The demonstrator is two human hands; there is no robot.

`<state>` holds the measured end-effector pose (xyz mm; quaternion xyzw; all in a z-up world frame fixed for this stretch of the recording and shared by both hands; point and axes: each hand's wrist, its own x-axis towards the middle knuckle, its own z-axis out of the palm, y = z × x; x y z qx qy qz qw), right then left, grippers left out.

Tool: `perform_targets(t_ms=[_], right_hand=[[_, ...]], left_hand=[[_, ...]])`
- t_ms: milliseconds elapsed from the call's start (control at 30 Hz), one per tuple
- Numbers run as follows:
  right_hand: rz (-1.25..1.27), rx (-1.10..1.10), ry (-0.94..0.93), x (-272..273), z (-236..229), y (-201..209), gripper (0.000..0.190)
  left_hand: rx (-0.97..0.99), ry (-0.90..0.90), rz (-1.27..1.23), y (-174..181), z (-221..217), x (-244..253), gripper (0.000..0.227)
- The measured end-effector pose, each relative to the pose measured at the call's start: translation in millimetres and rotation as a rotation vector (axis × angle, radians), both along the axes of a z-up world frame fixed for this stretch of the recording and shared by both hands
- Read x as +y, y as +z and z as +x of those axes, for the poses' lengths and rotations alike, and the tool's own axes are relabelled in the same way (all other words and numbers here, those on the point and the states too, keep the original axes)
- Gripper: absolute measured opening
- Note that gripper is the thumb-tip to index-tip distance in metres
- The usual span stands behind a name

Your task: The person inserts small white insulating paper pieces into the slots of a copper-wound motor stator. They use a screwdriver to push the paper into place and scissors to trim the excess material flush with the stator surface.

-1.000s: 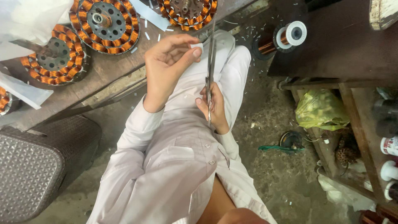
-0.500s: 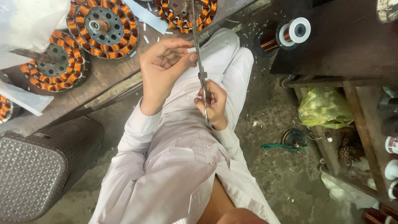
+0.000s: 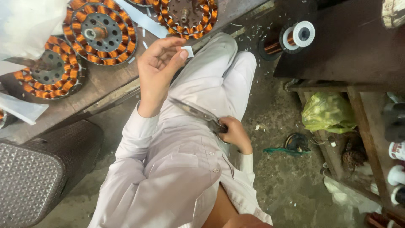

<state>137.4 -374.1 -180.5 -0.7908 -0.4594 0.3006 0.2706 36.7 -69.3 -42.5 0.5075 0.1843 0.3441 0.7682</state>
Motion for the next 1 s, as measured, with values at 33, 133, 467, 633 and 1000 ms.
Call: perform_targets(t_ms=[33,133,467,633,1000], right_hand=[[-0.069,0.058,0.06,-0.1,4.4,3.4,0.03],[-0.087,0.081,0.188,18.9,21.0,28.8,0.041],[0.891,0.614,-0.381,141.6,6.9,140.9,0.013],[0.867,0.608,-0.354,141.7,10.3,144.1,0.009],[0.851,0.47,-0.424,137.2,4.9,142.8,0.008]], left_hand=[[-0.015,-0.026,-0.015,-2.6,3.1,-1.1,0.029],[-0.018,-0.12,-0.06,-8.5,8.4,-15.3,0.026],[-0.005,-0.202,-0.014,-7.4,3.8,-37.3,0.017],[-0.005,-0.272,0.052,-8.1,-1.7,-28.5,0.015],[0.001,-0.284,0.04,-22.1,12.9,-27.6,0.015]])
